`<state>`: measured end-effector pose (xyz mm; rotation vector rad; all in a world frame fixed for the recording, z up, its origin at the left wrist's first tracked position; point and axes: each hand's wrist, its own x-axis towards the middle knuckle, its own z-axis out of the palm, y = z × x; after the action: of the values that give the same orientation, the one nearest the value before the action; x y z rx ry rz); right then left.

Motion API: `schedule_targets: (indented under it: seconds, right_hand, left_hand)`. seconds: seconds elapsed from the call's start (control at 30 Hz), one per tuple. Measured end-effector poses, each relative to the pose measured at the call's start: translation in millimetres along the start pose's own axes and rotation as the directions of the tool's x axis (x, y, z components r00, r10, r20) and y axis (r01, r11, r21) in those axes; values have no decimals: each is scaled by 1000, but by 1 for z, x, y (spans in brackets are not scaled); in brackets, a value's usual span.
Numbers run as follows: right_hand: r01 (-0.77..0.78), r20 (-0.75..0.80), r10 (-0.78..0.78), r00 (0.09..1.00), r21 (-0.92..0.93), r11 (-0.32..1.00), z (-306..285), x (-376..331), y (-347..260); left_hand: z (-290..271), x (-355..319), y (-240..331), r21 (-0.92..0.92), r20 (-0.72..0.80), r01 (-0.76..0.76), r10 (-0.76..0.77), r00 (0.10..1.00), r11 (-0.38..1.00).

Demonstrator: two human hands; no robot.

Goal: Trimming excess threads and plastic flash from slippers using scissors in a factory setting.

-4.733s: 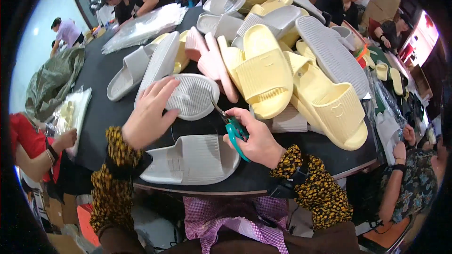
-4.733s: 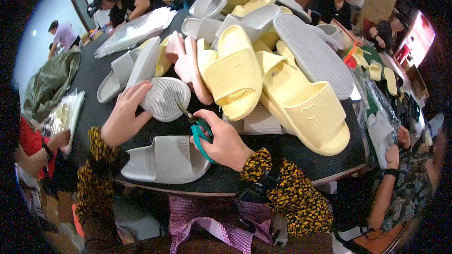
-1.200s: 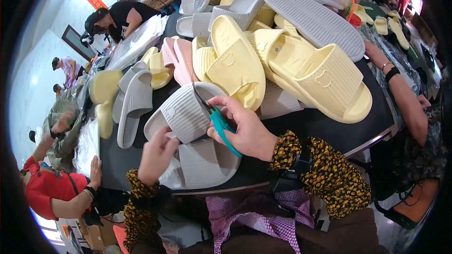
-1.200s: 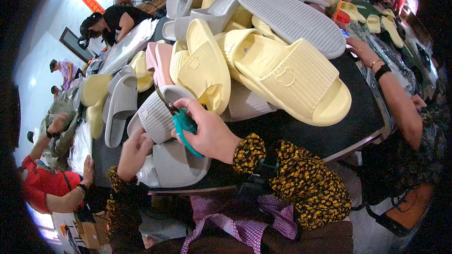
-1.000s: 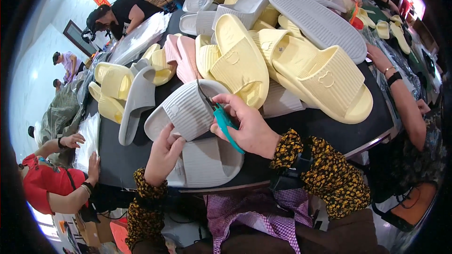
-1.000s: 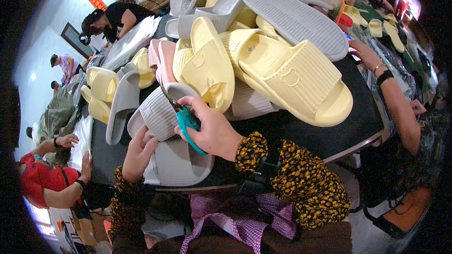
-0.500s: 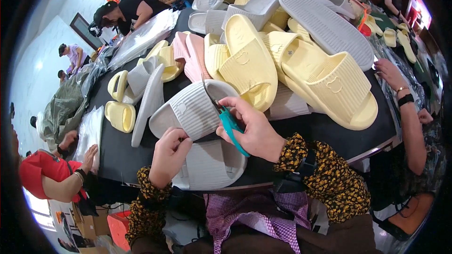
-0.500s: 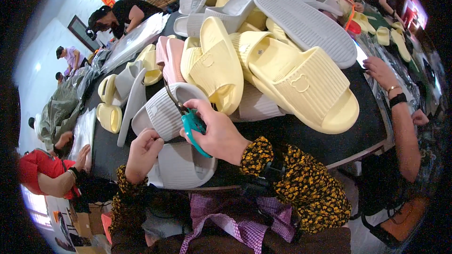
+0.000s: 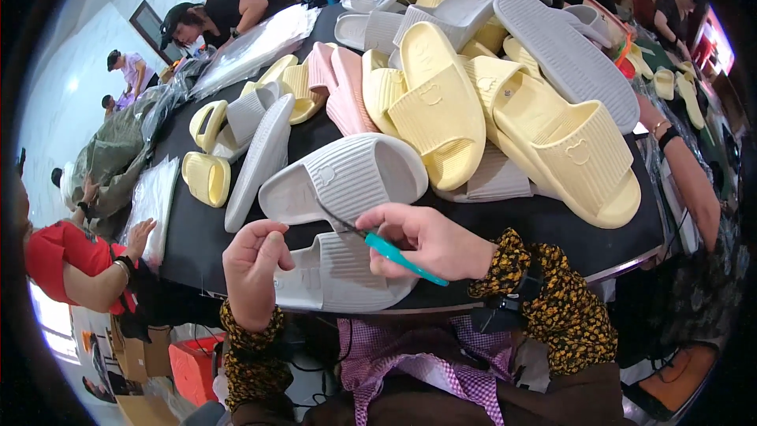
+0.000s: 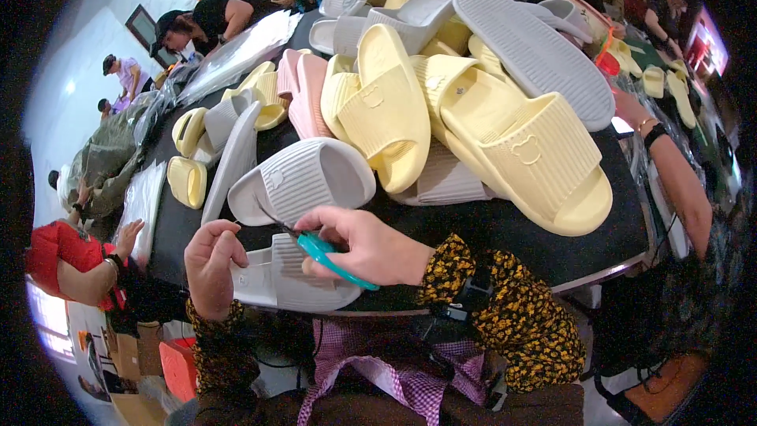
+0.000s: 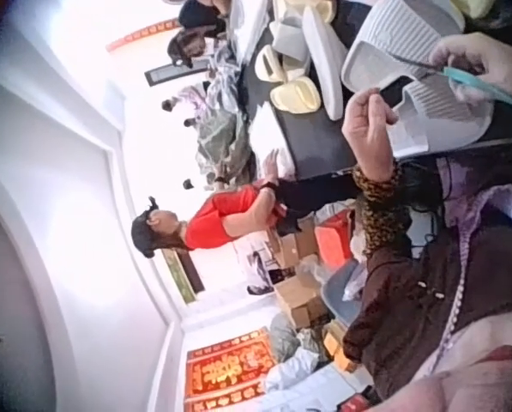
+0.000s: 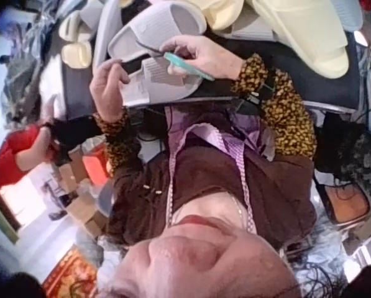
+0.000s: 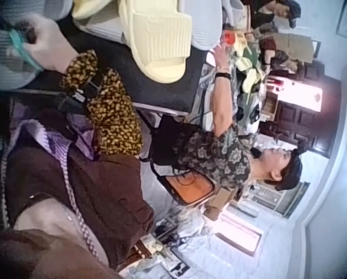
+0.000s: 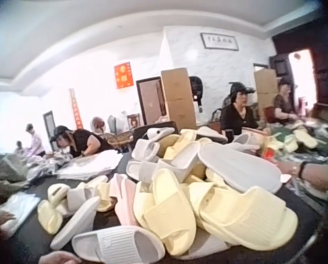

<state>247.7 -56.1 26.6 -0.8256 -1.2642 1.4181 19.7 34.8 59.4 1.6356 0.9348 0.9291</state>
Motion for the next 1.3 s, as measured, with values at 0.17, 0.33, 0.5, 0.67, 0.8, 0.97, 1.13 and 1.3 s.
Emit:
schedule_targets:
  seconds: [0.17, 0.33, 0.5, 0.67, 0.8, 0.97, 1.13, 1.3]
  right_hand:
    - [-256, 175, 239, 955, 87, 963, 1, 0, -2]
    - [-367, 234, 342, 910, 73, 927, 3, 4, -3]
    - [-422, 251, 382, 889, 128, 898, 5, -1, -6]
    - [-415, 273, 348, 897, 249, 875, 6, -3, -5]
    - [-488, 325, 401, 856, 257, 834, 6, -2, -2]
    - [-465, 301, 391, 870, 236, 853, 6, -2, -5]
    - [-438, 271, 374, 887, 233, 868, 8, -2, -1]
    - [-416, 188, 382, 905, 201, 887, 8, -2, -7]
  left_hand:
    - [1, -11, -1, -14, -37, -18, 17, 999, 1000]
    - [4, -16, -5, -50, -70, -72, 69, 995, 996]
    - [12, -16, -4, -101, -91, -124, 115, 989, 987]
    - [19, -17, -3, -85, -118, -151, 140, 983, 985]
    - [21, -21, -3, -98, -103, -152, 142, 985, 984]
    - [28, -29, -6, -93, -59, -150, 145, 988, 984]
    - [29, -31, -6, -94, -2, -158, 158, 987, 983]
    - [30, -31, -8, -111, 1, -171, 173, 985, 979]
